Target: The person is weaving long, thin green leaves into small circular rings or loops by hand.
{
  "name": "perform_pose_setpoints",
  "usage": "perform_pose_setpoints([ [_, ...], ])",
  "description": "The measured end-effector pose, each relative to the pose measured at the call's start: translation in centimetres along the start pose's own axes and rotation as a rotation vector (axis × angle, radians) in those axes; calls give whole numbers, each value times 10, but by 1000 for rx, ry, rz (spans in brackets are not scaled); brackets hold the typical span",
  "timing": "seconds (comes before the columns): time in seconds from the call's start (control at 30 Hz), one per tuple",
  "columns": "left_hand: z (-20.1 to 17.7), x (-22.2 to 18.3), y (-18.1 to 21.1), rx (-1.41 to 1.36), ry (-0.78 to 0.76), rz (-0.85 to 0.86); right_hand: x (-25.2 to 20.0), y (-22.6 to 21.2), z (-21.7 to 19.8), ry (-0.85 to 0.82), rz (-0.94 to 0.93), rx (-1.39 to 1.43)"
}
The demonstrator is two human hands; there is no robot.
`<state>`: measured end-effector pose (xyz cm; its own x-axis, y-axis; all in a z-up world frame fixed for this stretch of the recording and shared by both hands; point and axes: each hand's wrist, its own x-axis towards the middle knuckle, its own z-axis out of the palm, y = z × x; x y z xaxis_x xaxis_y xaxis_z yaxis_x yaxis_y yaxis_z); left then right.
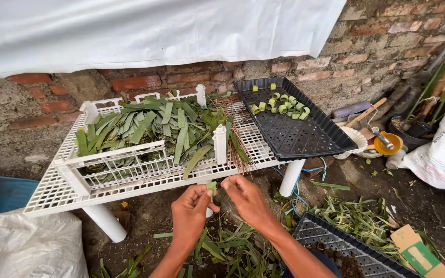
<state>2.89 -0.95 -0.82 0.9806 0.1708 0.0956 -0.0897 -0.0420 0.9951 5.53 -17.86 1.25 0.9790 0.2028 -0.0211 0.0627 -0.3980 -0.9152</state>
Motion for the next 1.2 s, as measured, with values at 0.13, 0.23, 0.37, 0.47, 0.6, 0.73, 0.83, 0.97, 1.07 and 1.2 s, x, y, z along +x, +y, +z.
perform_pose_setpoints([
  [0.13,3,-3,-12,54,-17,185,3,-4,6,-42,36,57],
  [0.23,-1,-1,-11,-51,-40,123,9,1,5,-32,-36,71],
  [0.37,-16,-2,-10,-121,-17,3,8,-17,-16,42,41,168],
  [0.47,-37,1,-37,105,-39,91,26,-38,-69,282,188,-34],
  [0.6,-58,-2,-55,208,-42,-11,67,-7,-146,455,196,-217],
  [0.73,-75,3,-64,306,-120,-70,99,41,-171,436,103,-475],
  [0.83,-78,8,-68,389,-153,-1,91,65,-145,464,-125,-508],
  [0.97,-71,13,-68,462,-188,13,74,78,-106,415,-423,-477],
  [1.07,-68,11,-78,537,-225,73,50,50,-94,281,-269,-447],
  [1.2,-71,4,-66,548,-258,20,43,48,-89,176,-189,-386],
])
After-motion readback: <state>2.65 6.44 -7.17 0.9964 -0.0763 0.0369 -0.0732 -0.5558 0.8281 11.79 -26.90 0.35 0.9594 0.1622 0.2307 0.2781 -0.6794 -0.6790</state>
